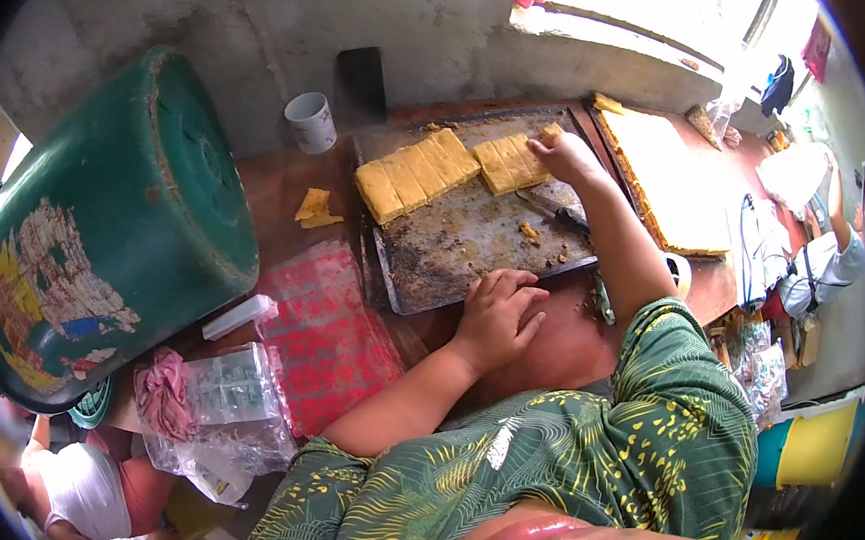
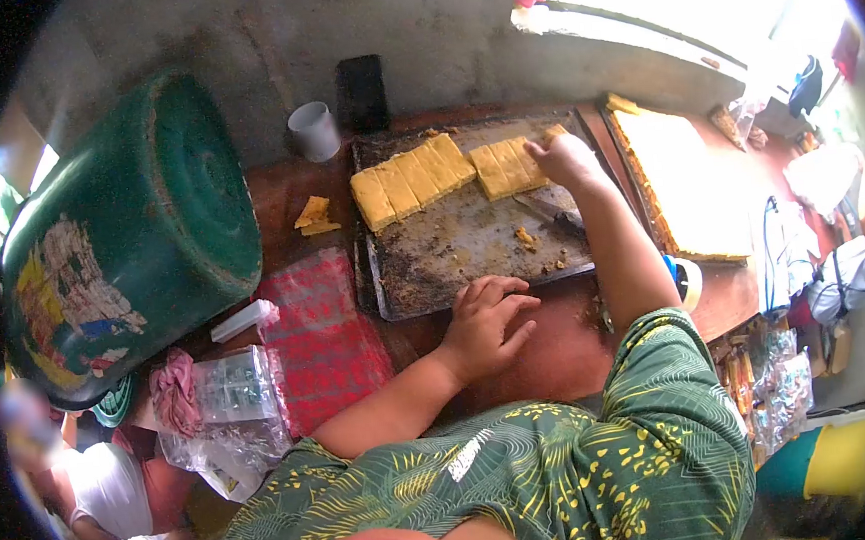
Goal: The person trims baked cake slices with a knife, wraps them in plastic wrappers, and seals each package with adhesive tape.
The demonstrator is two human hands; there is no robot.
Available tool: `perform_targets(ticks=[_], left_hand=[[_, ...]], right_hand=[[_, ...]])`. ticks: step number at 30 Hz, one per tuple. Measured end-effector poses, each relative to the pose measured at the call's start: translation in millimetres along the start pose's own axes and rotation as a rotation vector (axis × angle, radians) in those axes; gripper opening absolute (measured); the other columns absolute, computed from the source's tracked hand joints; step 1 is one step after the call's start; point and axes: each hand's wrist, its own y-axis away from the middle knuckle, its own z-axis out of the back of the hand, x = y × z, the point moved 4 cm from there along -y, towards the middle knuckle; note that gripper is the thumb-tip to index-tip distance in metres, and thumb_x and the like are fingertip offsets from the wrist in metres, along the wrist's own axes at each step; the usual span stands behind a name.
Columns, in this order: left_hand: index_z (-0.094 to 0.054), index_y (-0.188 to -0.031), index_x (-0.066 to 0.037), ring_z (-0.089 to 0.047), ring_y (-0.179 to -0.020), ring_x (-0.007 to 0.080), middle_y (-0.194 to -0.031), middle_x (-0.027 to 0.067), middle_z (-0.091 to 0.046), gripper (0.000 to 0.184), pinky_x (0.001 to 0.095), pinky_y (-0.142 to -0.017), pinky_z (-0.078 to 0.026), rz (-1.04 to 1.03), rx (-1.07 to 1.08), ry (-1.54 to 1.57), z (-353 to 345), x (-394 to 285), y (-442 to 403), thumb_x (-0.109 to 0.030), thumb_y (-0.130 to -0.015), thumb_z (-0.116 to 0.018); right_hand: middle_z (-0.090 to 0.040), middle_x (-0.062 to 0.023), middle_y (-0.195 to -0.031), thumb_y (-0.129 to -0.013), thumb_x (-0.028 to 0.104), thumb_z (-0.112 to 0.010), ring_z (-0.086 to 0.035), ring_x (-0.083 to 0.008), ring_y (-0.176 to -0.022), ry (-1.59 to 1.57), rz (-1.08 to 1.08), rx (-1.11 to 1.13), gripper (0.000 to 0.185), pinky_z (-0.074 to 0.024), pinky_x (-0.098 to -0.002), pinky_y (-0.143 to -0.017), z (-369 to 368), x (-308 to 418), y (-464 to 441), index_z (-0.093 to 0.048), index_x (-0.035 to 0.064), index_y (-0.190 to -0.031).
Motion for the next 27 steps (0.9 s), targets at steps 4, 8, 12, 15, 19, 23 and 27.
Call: perform_targets(ticks=[4, 8, 12, 15, 19, 23, 27], left_hand=[[-0.072, -0.115, -0.016, -0.05, -0.129, 0.0288, -0.13, 0.006, -0.059, 0.03, 0.0459, -0.11, -0.035, -0.008, -0.009, -0.002, -0.3, 1.5, -0.5, -0.035, -0.092, -0.067], [-0.072, -0.115, -0.017, -0.05, -0.129, 0.0291, -0.13, 0.0066, -0.059, 0.03, 0.0459, -0.11, -0.035, -0.009, -0.006, -0.017, 0.2, 1.3, 0.1, -0.035, -0.091, -0.068], [-0.072, -0.115, -0.016, -0.051, -0.127, 0.0294, -0.129, 0.0066, -0.06, 0.03, 0.0462, -0.109, -0.036, -0.025, -0.027, -0.014, 0.8, 1.5, 0.0, -0.034, -0.09, -0.069], [-0.072, -0.114, -0.016, -0.052, -0.126, 0.0295, -0.127, 0.0064, -0.061, 0.03, 0.0463, -0.108, -0.037, -0.034, -0.035, 0.0, 1.3, 1.2, -0.6, -0.033, -0.09, -0.07], [-0.073, -0.113, -0.016, -0.052, -0.125, 0.0296, -0.126, 0.0065, -0.062, 0.03, 0.0463, -0.107, -0.037, -0.031, -0.039, 0.004, 2.6, 0.1, -0.8, -0.032, -0.089, -0.071], [-0.073, -0.113, -0.015, -0.053, -0.125, 0.0301, -0.126, 0.0067, -0.062, 0.03, 0.0463, -0.106, -0.039, -0.025, -0.04, 0.021, 3.8, -1.4, -1.1, -0.031, -0.088, -0.071], [-0.071, -0.115, -0.013, -0.055, -0.121, 0.0319, -0.127, 0.0084, -0.062, 0.032, 0.047, -0.104, -0.041, -0.049, -0.055, 0.056, 2.1, 2.1, -2.4, -0.025, -0.086, -0.073]], right_hand=[[-0.074, -0.0216, -0.089, -0.094, 0.058, -0.065, -0.072, -0.0336, -0.087, -0.226, -0.024, 0.001, 0.059, -0.0548, -0.0434, -0.083, -8.9, 3.5, -0.8, -0.076, -0.0001, -0.095], [-0.071, -0.0114, -0.092, -0.093, 0.05, -0.072, -0.068, -0.0214, -0.089, -0.516, -0.074, -0.055, 0.051, -0.0537, -0.0366, -0.081, -11.4, 5.7, 7.1, -0.07, 0.0001, -0.104], [-0.066, -0.006, -0.107, -0.095, 0.039, -0.074, -0.063, -0.0183, -0.096, -0.842, -0.104, 0.038, 0.043, -0.0532, -0.0354, -0.084, -23.3, -8.7, 6.9, -0.063, 0.0054, -0.118], [-0.064, -0.0059, -0.114, -0.096, 0.033, -0.072, -0.064, -0.0194, -0.099, -1.255, -0.201, 0.152, 0.04, -0.0544, -0.0381, -0.085, -30.3, -10.6, 16.0, -0.06, 0.0066, -0.124], [-0.063, -0.0077, -0.117, -0.098, 0.028, -0.066, -0.066, -0.023, -0.1, -1.603, -0.201, 0.215, 0.039, -0.0571, -0.0425, -0.086, -24.3, -0.3, 35.1, -0.056, 0.0071, -0.129], [-0.066, -0.0123, -0.113, -0.1, 0.027, -0.061, -0.071, -0.0279, -0.093, -1.822, -0.197, 0.282, 0.041, -0.0602, -0.0433, -0.084, -21.2, 2.7, 48.4, -0.055, 0.004, -0.133], [-0.061, -0.011, -0.127, -0.098, 0.028, -0.062, -0.068, -0.0295, -0.094, -1.897, -0.157, 0.314, 0.048, -0.0577, -0.0456, -0.085, -15.1, 3.8, 61.1, -0.047, 0.0119, -0.141]])
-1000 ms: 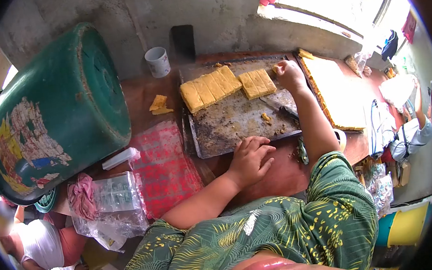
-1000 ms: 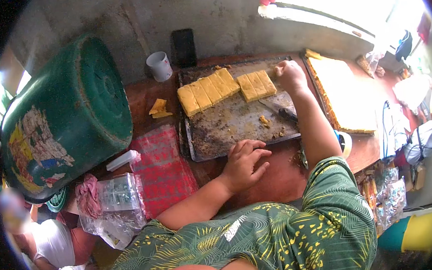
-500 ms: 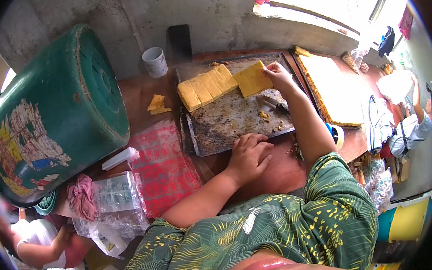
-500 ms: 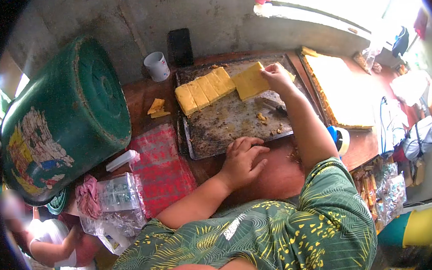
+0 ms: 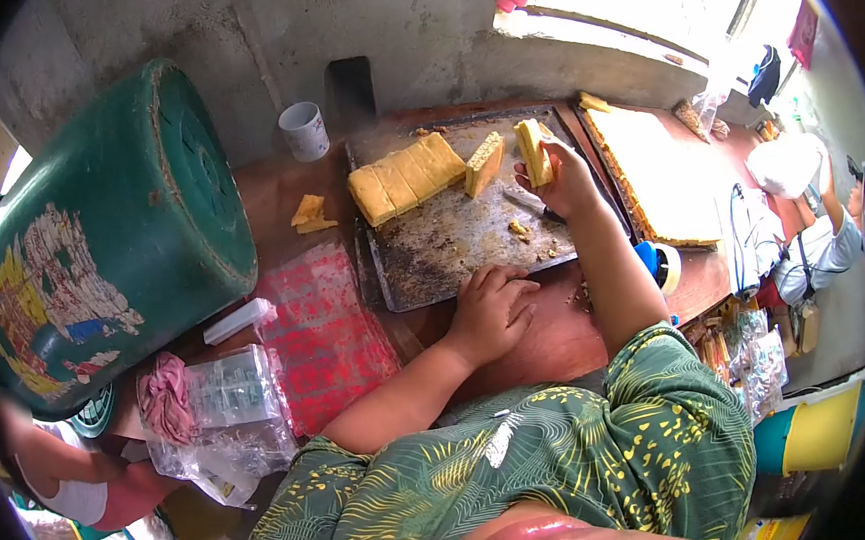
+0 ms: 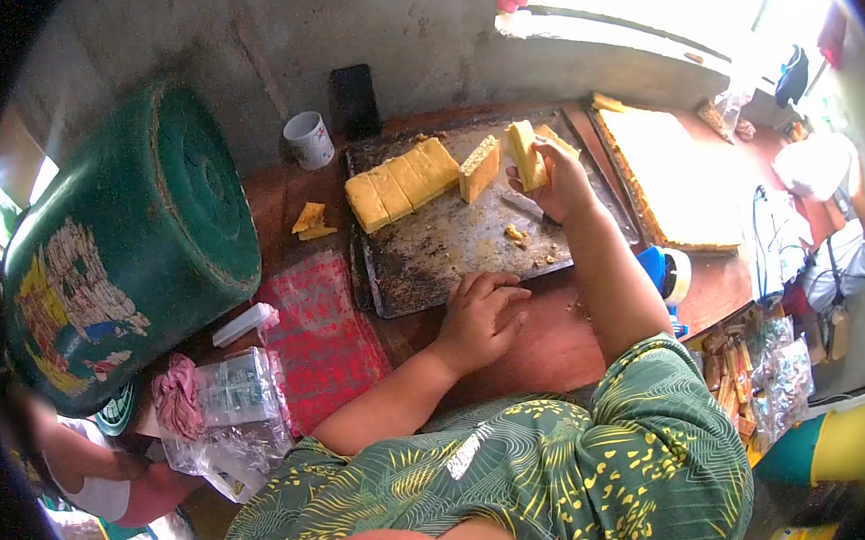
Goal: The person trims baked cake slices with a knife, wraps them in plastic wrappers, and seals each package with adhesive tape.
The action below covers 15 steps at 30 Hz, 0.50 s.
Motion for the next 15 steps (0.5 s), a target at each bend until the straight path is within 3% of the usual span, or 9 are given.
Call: perform_targets(ticks=[2, 4, 5, 8, 9, 12, 13, 15], left_hand=[[-0.069, -0.118, -0.011, -0.056, -0.121, 0.033, -0.126, 0.0112, -0.062, 0.036, 0.0482, -0.105, -0.042, -0.002, -0.049, 0.055, -0.7, 3.2, 0.6, -0.022, -0.084, -0.075], [-0.061, -0.129, -0.007, -0.058, -0.12, 0.0298, -0.13, 0.0121, -0.061, 0.041, 0.0455, -0.106, -0.043, 0.021, -0.199, 0.162, 0.1, 11.5, 1.9, -0.021, -0.092, -0.071], [-0.057, -0.135, -0.006, -0.059, -0.12, 0.0282, -0.132, 0.0126, -0.06, 0.043, 0.0442, -0.107, -0.043, 0.033, -0.273, 0.217, 0.1, 14.8, 3.9, -0.02, -0.096, -0.069], [-0.043, -0.145, -0.003, -0.058, -0.122, 0.0233, -0.135, 0.0121, -0.058, 0.049, 0.0402, -0.109, -0.044, 0.311, -0.373, 0.948, -0.9, 30.4, -1.4, -0.023, -0.105, -0.062], [-0.038, -0.148, -0.006, -0.058, -0.122, 0.02, -0.138, 0.0079, -0.056, 0.05, 0.0366, -0.108, -0.045, 0.456, -0.358, 1.059, 5.4, 33.3, -4.7, -0.026, -0.107, -0.059], [-0.046, -0.142, -0.008, -0.061, -0.118, 0.0184, -0.133, 0.0061, -0.06, 0.041, 0.0355, -0.105, -0.048, 0.637, -0.3, 1.376, 12.5, 40.4, -8.4, -0.025, -0.107, -0.058], [-0.053, -0.135, -0.01, -0.064, -0.11, 0.017, -0.126, 0.0039, -0.064, 0.032, 0.0354, -0.1, -0.052, 0.612, -0.302, 1.357, 9.9, 46.1, -5.5, -0.025, -0.108, -0.058], [-0.056, -0.131, -0.01, -0.066, -0.107, 0.0169, -0.122, 0.0041, -0.066, 0.028, 0.0356, -0.095, -0.054, 0.642, -0.347, 1.35, 5.1, 53.4, -1.5, -0.024, -0.108, -0.057]], right_hand=[[-0.065, -0.0075, -0.121, -0.099, 0.025, -0.063, -0.068, -0.0225, -0.096, 0.17, 0.039, -0.062, 0.043, -0.0577, -0.04, -0.083, -22.5, 3.4, 21.8, -0.053, 0.0096, -0.138], [-0.066, -0.0055, -0.116, -0.099, 0.023, -0.064, -0.068, -0.0182, -0.096, 0.364, 0.075, -0.057, 0.041, -0.057, -0.0355, -0.081, -36.1, 2.0, 37.6, -0.057, 0.0078, -0.136], [-0.067, -0.002, -0.109, -0.101, 0.022, -0.064, -0.065, -0.0114, -0.094, 0.365, 0.079, 0.039, 0.037, -0.0543, -0.0283, -0.077, -37.6, -4.0, 42.0, -0.06, 0.0045, -0.134], [-0.066, -0.0011, -0.106, -0.104, 0.024, -0.061, -0.062, -0.009, -0.089, 0.593, 0.047, 0.153, 0.04, -0.0515, -0.025, -0.075, -65.5, -16.3, 77.1, -0.058, 0.0026, -0.137], [-0.067, -0.0021, -0.106, -0.107, 0.023, -0.059, -0.061, -0.0073, -0.091, 0.698, -0.002, 0.252, 0.039, -0.0509, -0.0239, -0.077, -60.9, -24.1, 76.9, -0.057, 0.0018, -0.139], [-0.069, -0.0028, -0.102, -0.106, 0.02, -0.061, -0.062, -0.0108, -0.094, 0.796, 0.089, 0.356, 0.037, -0.0532, -0.0283, -0.086, -93.4, -38.0, 100.6, -0.06, -0.0015, -0.136], [-0.069, -0.0098, -0.111, -0.102, 0.016, -0.063, -0.065, -0.0196, -0.103, 1.01, 0.114, 0.361, 0.036, -0.0527, -0.0348, -0.095, -97.8, -37.0, 105.1, -0.061, -0.0005, -0.135], [-0.066, -0.0156, -0.122, -0.099, 0.014, -0.065, -0.063, -0.0276, -0.114, 1.332, 0.444, 0.388, 0.038, -0.0504, -0.0391, -0.1, -100.4, -33.0, 102.7, -0.062, 0.001, -0.134]])
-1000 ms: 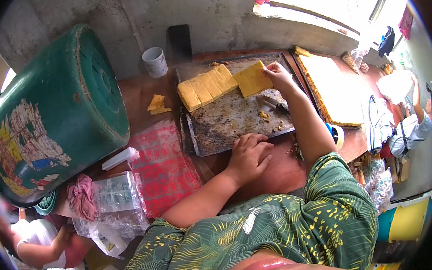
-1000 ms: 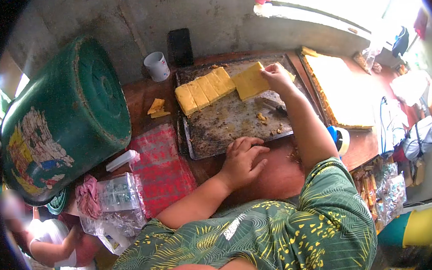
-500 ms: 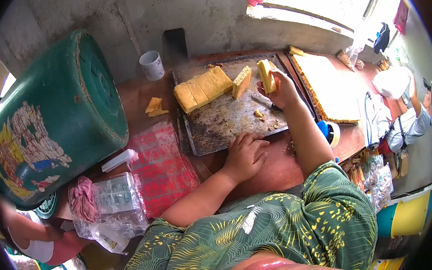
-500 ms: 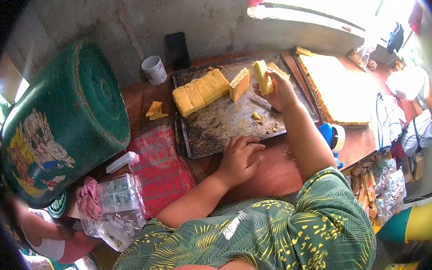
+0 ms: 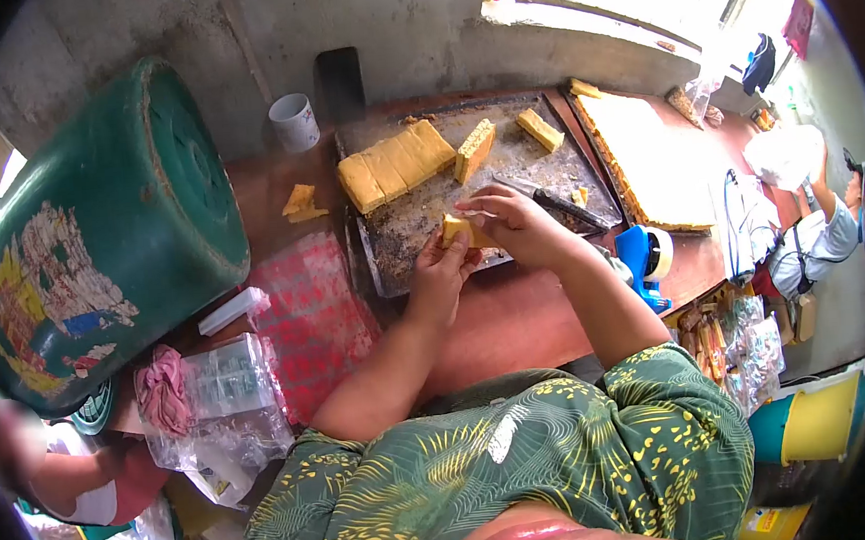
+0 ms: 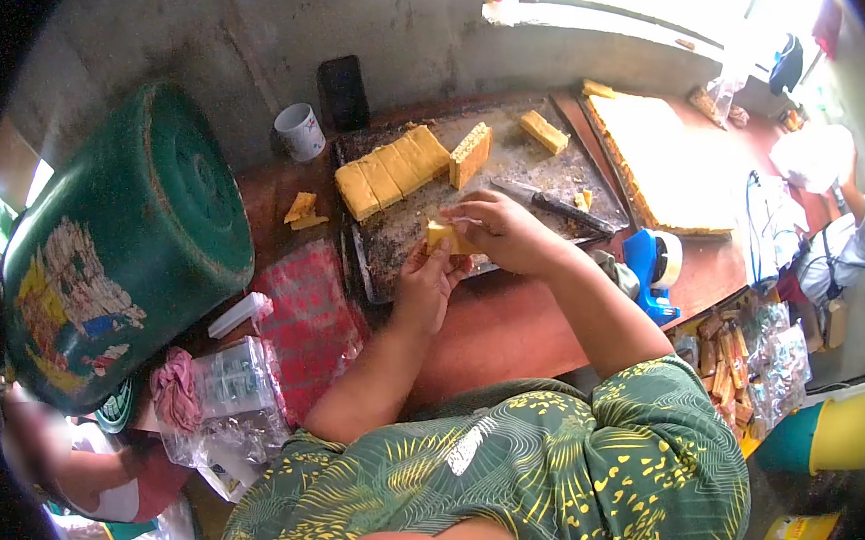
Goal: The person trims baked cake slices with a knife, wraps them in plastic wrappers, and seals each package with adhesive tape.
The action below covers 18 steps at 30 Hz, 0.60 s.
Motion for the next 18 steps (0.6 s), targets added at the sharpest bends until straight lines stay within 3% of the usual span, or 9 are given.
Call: perform_targets(ticks=[1, 2, 5, 7, 10, 14, 15, 18], left_hand=[[-0.058, -0.13, -0.01, -0.067, -0.105, 0.0168, -0.12, 0.0042, -0.068, 0.026, 0.0358, -0.093, -0.055, -0.002, -0.023, 0.004, 3.0, 2.3, -1.5, -0.024, -0.107, -0.057], [-0.058, -0.129, -0.01, -0.068, -0.104, 0.0171, -0.12, 0.0046, -0.068, 0.026, 0.0357, -0.092, -0.056, -0.02, -0.017, 0.012, 6.2, 4.5, -2.4, -0.024, -0.107, -0.058], [-0.059, -0.128, -0.009, -0.069, -0.101, 0.0177, -0.121, 0.0059, -0.068, 0.025, 0.0358, -0.09, -0.057, -0.065, -0.048, 0.055, 9.8, 6.3, -6.0, -0.023, -0.107, -0.058], [-0.059, -0.128, -0.008, -0.069, -0.099, 0.0179, -0.121, 0.0069, -0.068, 0.026, 0.0361, -0.09, -0.058, -0.078, -0.143, 0.106, 7.5, 4.4, -4.6, -0.022, -0.106, -0.059], [-0.058, -0.128, -0.009, -0.068, -0.099, 0.018, -0.119, 0.0067, -0.068, 0.027, 0.0367, -0.093, -0.057, -0.118, -0.067, 0.165, 0.7, -5.9, -0.7, -0.021, -0.104, -0.062], [-0.059, -0.128, -0.009, -0.067, -0.102, 0.0172, -0.117, 0.0049, -0.067, 0.028, 0.0361, -0.095, -0.057, -0.082, -0.192, 0.15, 6.3, -0.8, 0.0, -0.02, -0.103, -0.065], [-0.059, -0.128, -0.009, -0.067, -0.103, 0.0163, -0.117, 0.0042, -0.067, 0.028, 0.0348, -0.095, -0.057, -0.085, -0.191, 0.15, 6.5, -1.5, -0.2, -0.019, -0.103, -0.065], [-0.06, -0.129, -0.009, -0.065, -0.105, 0.0143, -0.118, 0.0026, -0.065, 0.028, 0.0323, -0.095, -0.057, -0.084, -0.179, 0.151, 3.2, 1.5, 1.0, -0.017, -0.103, -0.065]], right_hand=[[-0.065, -0.0184, -0.128, -0.097, 0.013, -0.066, -0.062, -0.0316, -0.12, 0.192, 0.115, -0.042, 0.038, -0.0493, -0.0412, -0.103, 1.1, 3.8, -1.0, -0.063, 0.0018, -0.134], [-0.057, -0.0216, -0.14, -0.094, 0.013, -0.065, -0.052, -0.0403, -0.132, 0.201, 0.003, -0.082, 0.047, -0.0426, -0.0475, -0.111, 2.3, 1.0, 1.9, -0.059, 0.0042, -0.139], [-0.055, -0.0184, -0.144, -0.093, 0.02, -0.065, -0.05, -0.0387, -0.135, 0.498, 0.059, -0.355, 0.057, -0.0381, -0.048, -0.114, -1.7, 24.3, 17.4, -0.052, 0.0072, -0.147], [-0.043, -0.0144, -0.158, -0.087, 0.03, -0.068, -0.036, -0.0356, -0.149, 0.604, 0.118, -0.233, 0.072, -0.023, -0.055, -0.122, -22.5, 31.3, 28.6, -0.047, 0.0118, -0.153], [-0.03, -0.0127, -0.168, -0.088, 0.045, -0.069, -0.021, -0.0354, -0.157, 0.658, 0.117, 0.013, 0.084, -0.0081, -0.0583, -0.126, -51.8, 21.2, 48.8, -0.037, 0.0153, -0.16], [-0.023, -0.0138, -0.17, -0.093, 0.057, -0.063, -0.014, -0.0376, -0.159, 0.912, -0.209, -0.12, 0.088, -0.0063, -0.0638, -0.124, -23.4, -10.1, 58.2, -0.031, 0.0129, -0.162], [-0.024, -0.0159, -0.17, -0.092, 0.053, -0.067, -0.013, -0.0394, -0.158, 0.882, -0.251, -0.182, 0.089, -0.0061, -0.062, -0.124, -15.5, -10.1, 59.9, -0.034, 0.0064, -0.16], [-0.023, -0.0151, -0.17, -0.092, 0.054, -0.066, -0.014, -0.038, -0.158, 0.889, -0.182, -0.16, 0.088, -0.0064, -0.0627, -0.124, -16.7, -1.0, 61.1, -0.033, 0.0092, -0.161]])
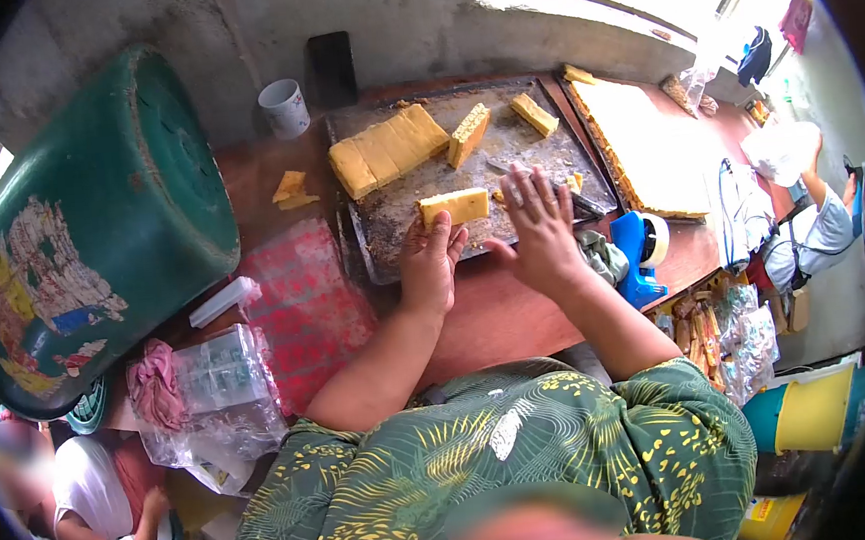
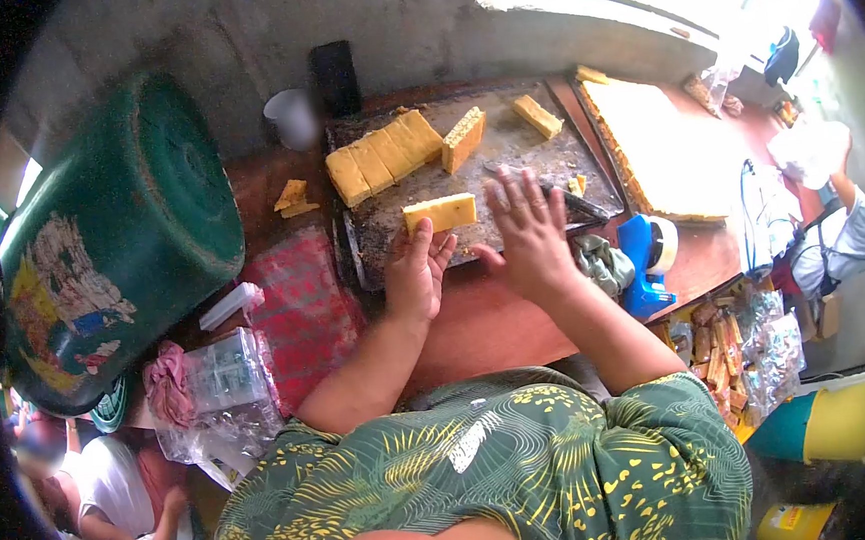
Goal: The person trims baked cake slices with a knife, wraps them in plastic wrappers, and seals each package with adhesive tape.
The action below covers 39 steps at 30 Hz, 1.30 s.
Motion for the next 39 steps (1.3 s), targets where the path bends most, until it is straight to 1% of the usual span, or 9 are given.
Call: perform_targets(ticks=[3, 8, 11, 15, 17, 21, 27, 31, 39], left_hand=[[-0.06, -0.13, -0.009, -0.065, -0.106, 0.0142, -0.12, 0.0024, -0.065, 0.028, 0.0319, -0.095, -0.057, -0.006, 0.021, -0.004, -1.9, -0.6, 1.0, -0.017, -0.103, -0.065], [-0.06, -0.13, -0.008, -0.064, -0.107, 0.0138, -0.121, 0.0032, -0.065, 0.028, 0.0302, -0.095, -0.057, -0.015, 0.025, -0.028, -3.6, -4.0, 3.8, -0.015, -0.104, -0.064], [-0.06, -0.131, -0.008, -0.064, -0.108, 0.0131, -0.122, 0.0031, -0.064, 0.028, 0.03, -0.095, -0.057, -0.018, 0.005, -0.058, 0.7, 2.9, 1.3, -0.015, -0.104, -0.064], [-0.06, -0.131, -0.009, -0.064, -0.11, 0.0139, -0.123, 0.0027, -0.065, 0.028, 0.0321, -0.097, -0.056, -0.039, 0.081, -0.082, -5.6, -0.2, 4.0, -0.016, -0.104, -0.063], [-0.06, -0.13, -0.01, -0.066, -0.109, 0.0167, -0.123, 0.0045, -0.066, 0.027, 0.035, -0.099, -0.055, -0.039, 0.07, -0.104, -2.8, -0.3, 2.6, -0.018, -0.105, -0.063], [-0.06, -0.131, -0.01, -0.066, -0.109, 0.0168, -0.124, 0.0046, -0.066, 0.027, 0.0347, -0.099, -0.055, -0.081, 0.04, -0.112, -6.1, -2.6, 5.8, -0.016, -0.105, -0.062], [-0.059, -0.132, -0.009, -0.065, -0.109, 0.0161, -0.123, 0.0044, -0.066, 0.028, 0.0355, -0.098, -0.057, -0.106, 0.075, -0.141, -3.7, 1.5, 3.8, -0.016, -0.105, -0.062], [-0.059, -0.132, -0.009, -0.065, -0.11, 0.0158, -0.123, 0.0045, -0.066, 0.028, 0.0347, -0.097, -0.057, -0.097, 0.039, -0.125, -6.2, -0.5, 6.0, -0.016, -0.105, -0.061], [-0.059, -0.132, -0.009, -0.064, -0.11, 0.0152, -0.123, 0.0044, -0.065, 0.028, 0.0347, -0.098, -0.057, -0.108, 0.067, -0.16, -6.0, 1.0, 4.5, -0.017, -0.105, -0.062]], right_hand=[[-0.022, -0.0133, -0.17, -0.091, 0.054, -0.067, -0.015, -0.0362, -0.158, -0.03, 0.211, 0.033, 0.087, -0.0072, -0.063, -0.124, 1.8, 29.4, 10.1, -0.033, 0.016, -0.161], [-0.023, -0.0144, -0.17, -0.092, 0.052, -0.067, -0.019, -0.0366, -0.157, 0.048, -0.054, 0.014, 0.087, -0.011, -0.0609, -0.124, -16.0, -11.4, 1.1, -0.032, 0.0127, -0.161], [-0.024, -0.015, -0.169, -0.092, 0.051, -0.068, -0.022, -0.0365, -0.156, 0.008, -0.02, -0.006, 0.087, -0.0125, -0.06, -0.124, -8.0, -4.3, 0.3, -0.033, 0.0112, -0.161], [-0.023, -0.0151, -0.169, -0.091, 0.052, -0.068, -0.025, -0.0367, -0.154, -0.125, 0.216, 0.014, 0.086, -0.0108, -0.0596, -0.125, -10.8, 29.4, 11.6, -0.034, 0.0151, -0.161], [-0.021, -0.0161, -0.17, -0.092, 0.054, -0.067, -0.023, -0.0378, -0.154, -0.055, 0.139, 0.034, 0.085, -0.0112, -0.0605, -0.124, -15.3, 19.1, 3.9, -0.035, 0.0173, -0.161], [-0.02, -0.0189, -0.169, -0.092, 0.055, -0.066, -0.024, -0.0383, -0.154, 0.0, -0.023, -0.015, 0.088, -0.0143, -0.06, -0.123, -19.8, -7.4, 1.5, -0.033, 0.0094, -0.16], [-0.025, -0.0189, -0.168, -0.091, 0.057, -0.065, -0.028, -0.0387, -0.152, -0.162, 0.201, -0.042, 0.086, -0.0151, -0.0578, -0.124, -13.0, 25.2, 10.1, -0.039, 0.0087, -0.158], [-0.025, -0.0194, -0.167, -0.092, 0.058, -0.062, -0.029, -0.0394, -0.151, -0.017, -0.018, -0.059, 0.089, -0.0177, -0.0573, -0.123, -23.8, -7.2, 1.9, -0.035, 0.0046, -0.158], [-0.029, -0.0214, -0.165, -0.092, 0.055, -0.066, -0.034, -0.0399, -0.147, -0.115, 0.152, -0.064, 0.086, -0.0228, -0.0571, -0.121, -8.3, 9.1, 2.9, -0.038, 0.0069, -0.157]])
